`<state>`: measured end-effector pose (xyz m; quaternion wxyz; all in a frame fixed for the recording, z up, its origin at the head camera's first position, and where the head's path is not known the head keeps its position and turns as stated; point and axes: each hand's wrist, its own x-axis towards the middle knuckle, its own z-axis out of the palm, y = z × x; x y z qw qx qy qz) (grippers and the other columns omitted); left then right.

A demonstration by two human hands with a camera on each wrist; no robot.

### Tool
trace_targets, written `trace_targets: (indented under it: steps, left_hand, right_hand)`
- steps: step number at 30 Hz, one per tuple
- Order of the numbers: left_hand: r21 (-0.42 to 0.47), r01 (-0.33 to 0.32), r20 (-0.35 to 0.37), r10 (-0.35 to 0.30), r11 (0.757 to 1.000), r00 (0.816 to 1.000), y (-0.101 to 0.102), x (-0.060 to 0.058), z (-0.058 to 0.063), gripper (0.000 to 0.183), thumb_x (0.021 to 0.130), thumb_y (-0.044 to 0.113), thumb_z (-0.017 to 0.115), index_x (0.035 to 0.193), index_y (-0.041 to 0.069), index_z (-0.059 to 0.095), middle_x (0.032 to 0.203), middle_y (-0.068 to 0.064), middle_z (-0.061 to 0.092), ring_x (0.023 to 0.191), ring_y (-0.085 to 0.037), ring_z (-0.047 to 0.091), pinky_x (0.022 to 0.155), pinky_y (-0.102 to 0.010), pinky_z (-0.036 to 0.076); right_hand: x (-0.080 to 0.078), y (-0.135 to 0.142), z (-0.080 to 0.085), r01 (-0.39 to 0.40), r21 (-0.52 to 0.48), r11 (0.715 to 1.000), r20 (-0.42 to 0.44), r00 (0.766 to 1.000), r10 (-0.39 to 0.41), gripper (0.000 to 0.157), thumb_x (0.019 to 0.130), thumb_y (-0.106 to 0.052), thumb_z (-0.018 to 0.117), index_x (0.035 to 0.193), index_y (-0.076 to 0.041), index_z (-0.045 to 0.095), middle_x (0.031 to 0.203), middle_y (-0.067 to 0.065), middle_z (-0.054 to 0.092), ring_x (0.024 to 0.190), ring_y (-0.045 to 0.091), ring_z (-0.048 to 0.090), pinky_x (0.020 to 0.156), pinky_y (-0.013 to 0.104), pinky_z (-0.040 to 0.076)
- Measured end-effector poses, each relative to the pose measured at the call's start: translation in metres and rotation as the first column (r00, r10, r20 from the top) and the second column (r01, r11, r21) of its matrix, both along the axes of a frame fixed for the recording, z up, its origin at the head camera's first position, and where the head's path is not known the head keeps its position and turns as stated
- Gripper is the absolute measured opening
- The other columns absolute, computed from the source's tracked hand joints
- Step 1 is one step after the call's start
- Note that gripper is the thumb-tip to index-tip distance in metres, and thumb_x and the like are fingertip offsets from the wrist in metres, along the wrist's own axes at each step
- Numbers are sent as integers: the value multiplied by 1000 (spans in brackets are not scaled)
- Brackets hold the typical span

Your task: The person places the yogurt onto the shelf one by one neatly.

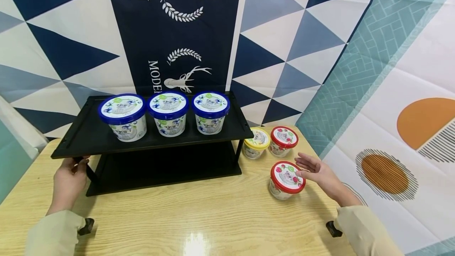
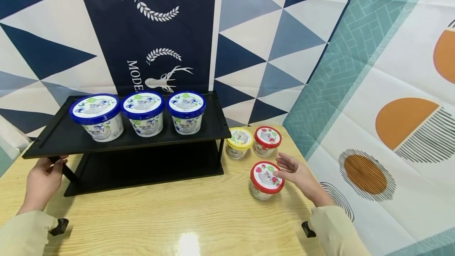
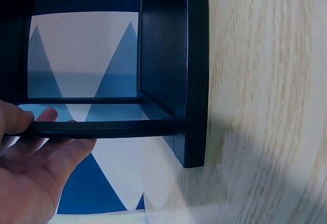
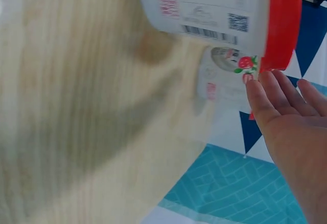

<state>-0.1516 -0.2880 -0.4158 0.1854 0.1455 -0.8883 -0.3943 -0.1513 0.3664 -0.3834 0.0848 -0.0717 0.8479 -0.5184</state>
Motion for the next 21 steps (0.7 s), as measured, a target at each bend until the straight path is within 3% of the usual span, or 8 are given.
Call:
trace_targets:
  steps: [9, 17, 21]
  left_hand:
    - [-6, 4, -5, -4, 1000, 1000, 0, 0, 1, 34, 99, 20, 35, 121, 0, 52, 123, -24, 55, 83, 22, 27, 66, -7, 33]
    - [-8, 1, -5, -1, 1000, 1000, 1, 0, 0, 33, 99, 20, 35, 120, 0, 52, 123, -24, 55, 82, 22, 27, 67, -8, 34]
    - [-10, 0, -2, 0, 1000, 1000, 1, 0, 1, 33, 99, 19, 35, 120, -1, 52, 124, -25, 55, 82, 22, 27, 65, -7, 33]
  right_hand:
    - [9, 4, -12, -26, 43, 999, 49, 999, 24, 81, 87, -18, 65, 149, -3, 15, 146, 29, 31, 107, -13, 45, 85, 10, 46]
    - [16, 2, -20, 26, 92, 995, 92, 995, -35, 84, 85, -22, 67, 149, -3, 16, 146, 27, 32, 128, 33, 40, 84, 9, 45]
    - [18, 0, -23, 29, 106, 994, 114, 993, -41, 92, 82, -24, 71, 150, -4, 11, 149, 25, 25, 131, 37, 34, 84, 8, 44]
